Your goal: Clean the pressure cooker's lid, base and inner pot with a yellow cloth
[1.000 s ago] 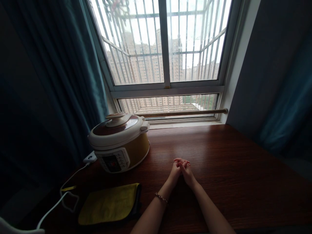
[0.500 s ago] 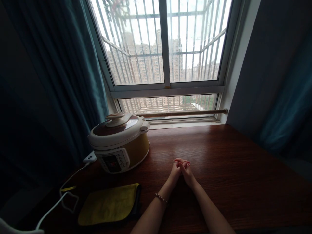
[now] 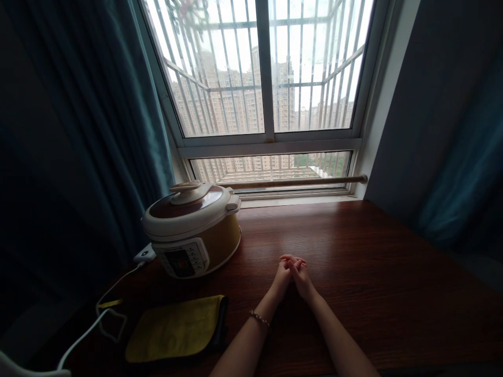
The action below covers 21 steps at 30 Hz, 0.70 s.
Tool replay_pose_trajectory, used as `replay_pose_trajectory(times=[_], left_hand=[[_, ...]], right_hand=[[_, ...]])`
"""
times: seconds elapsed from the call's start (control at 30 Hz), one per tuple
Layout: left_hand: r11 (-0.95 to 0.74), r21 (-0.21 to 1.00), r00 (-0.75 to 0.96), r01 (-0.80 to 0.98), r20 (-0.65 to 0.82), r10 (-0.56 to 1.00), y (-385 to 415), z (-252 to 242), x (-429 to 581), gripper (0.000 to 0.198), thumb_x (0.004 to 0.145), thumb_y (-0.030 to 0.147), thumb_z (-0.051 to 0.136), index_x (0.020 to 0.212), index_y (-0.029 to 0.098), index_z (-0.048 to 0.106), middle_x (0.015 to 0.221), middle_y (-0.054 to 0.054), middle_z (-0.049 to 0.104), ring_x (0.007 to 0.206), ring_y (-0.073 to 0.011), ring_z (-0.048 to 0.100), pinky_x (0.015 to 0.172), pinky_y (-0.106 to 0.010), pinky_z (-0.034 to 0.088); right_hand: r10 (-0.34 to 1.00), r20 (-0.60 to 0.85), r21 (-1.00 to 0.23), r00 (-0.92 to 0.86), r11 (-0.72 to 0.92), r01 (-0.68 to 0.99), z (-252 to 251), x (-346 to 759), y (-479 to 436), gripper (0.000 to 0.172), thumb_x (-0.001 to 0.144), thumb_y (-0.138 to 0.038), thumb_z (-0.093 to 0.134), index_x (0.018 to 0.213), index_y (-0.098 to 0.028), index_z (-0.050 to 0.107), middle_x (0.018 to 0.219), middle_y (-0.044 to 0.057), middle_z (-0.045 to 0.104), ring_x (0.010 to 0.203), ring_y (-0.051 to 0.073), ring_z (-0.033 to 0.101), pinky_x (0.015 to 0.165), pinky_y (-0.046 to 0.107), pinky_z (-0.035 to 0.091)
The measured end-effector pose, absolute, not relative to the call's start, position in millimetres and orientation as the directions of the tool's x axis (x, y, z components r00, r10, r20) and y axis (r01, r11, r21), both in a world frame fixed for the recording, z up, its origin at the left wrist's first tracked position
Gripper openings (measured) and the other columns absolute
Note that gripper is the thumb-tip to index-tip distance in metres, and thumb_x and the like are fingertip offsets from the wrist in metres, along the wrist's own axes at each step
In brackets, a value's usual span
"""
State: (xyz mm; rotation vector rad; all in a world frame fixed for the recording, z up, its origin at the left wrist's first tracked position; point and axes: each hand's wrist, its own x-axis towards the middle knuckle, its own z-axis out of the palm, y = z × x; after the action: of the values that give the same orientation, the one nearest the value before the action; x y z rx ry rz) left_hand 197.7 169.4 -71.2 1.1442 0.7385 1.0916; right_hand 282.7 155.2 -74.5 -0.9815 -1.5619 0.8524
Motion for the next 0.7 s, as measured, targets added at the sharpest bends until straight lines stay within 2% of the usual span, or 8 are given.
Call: replay_pose_trajectory(times=[0.7], left_hand=[[0.047,0.957,0.312,-0.285,0.046,0.949,171.6,-72.8,198.8,0.037,0.067,0.046,0.068,0.082,0.012,0.066,0.081,-0.011,0.066,0.081,-0.0233,0.063,0.074,-0.033,0.048]], right_hand=[[0.914,0.392,-0.902,-0.104,0.404,0.153,-75.7,281.6,155.7,0.045,0.088,-0.053,0.034,0.105,-0.022,0.062,0.094,0.004,0.064,0.088,0.019,0.060,0.078,0.027,0.046]])
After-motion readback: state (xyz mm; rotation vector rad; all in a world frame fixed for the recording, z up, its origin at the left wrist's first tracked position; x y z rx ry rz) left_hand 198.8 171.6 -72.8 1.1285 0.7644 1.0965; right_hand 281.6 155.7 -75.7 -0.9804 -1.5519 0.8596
